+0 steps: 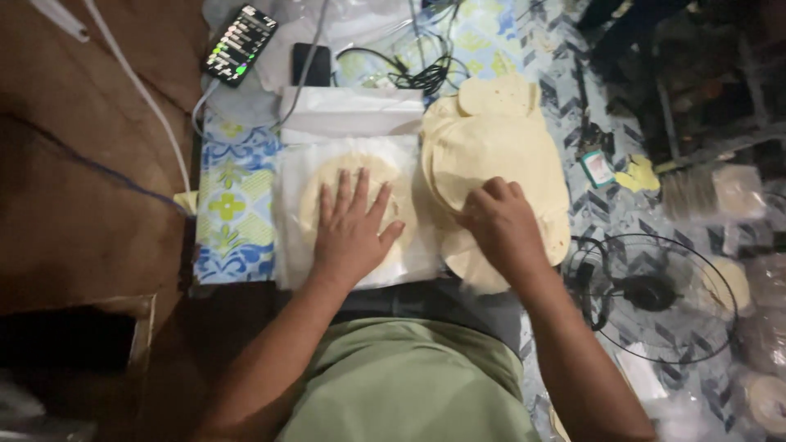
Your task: The person takes tortillas from a stack by hand and places them inside plastic bags, then stacks the bags on the table.
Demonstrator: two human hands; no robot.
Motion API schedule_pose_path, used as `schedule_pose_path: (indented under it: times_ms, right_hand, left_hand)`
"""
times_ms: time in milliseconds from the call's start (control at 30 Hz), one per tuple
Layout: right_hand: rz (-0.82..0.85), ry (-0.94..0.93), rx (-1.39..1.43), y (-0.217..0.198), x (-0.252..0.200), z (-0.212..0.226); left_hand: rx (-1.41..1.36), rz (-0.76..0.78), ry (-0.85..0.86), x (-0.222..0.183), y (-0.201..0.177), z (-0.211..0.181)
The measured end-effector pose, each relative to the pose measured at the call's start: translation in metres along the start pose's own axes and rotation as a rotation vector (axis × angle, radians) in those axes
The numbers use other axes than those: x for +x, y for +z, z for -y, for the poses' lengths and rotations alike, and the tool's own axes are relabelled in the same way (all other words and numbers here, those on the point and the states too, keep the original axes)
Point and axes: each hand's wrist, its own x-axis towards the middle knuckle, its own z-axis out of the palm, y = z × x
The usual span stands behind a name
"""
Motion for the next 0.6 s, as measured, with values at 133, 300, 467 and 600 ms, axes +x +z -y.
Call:
schedule_pose_path:
  times_ms: [133,300,467,600]
  right_hand:
    - [0.059,0.152,0.192,-0.009,0.002,0.001]
    - [0.100,0.179,0.250,-0.019,0.006,0.001]
    - [0.120,0.157,0.245,-0.019,0.011,-0.003]
    - [0.126,0.206,0.252,-0.027,0.015,-0.001]
  left_hand:
    - [0.039,-0.060,0.057,-0.001,0.002,0.003]
    - [0.060,-0.058,0.068,-0.002,0.003,0.001]
    - [-0.012,0.015,0.048,0.000,0.006,0.007]
    - [-0.021,0.048,0.042,0.000,0.013,0.009]
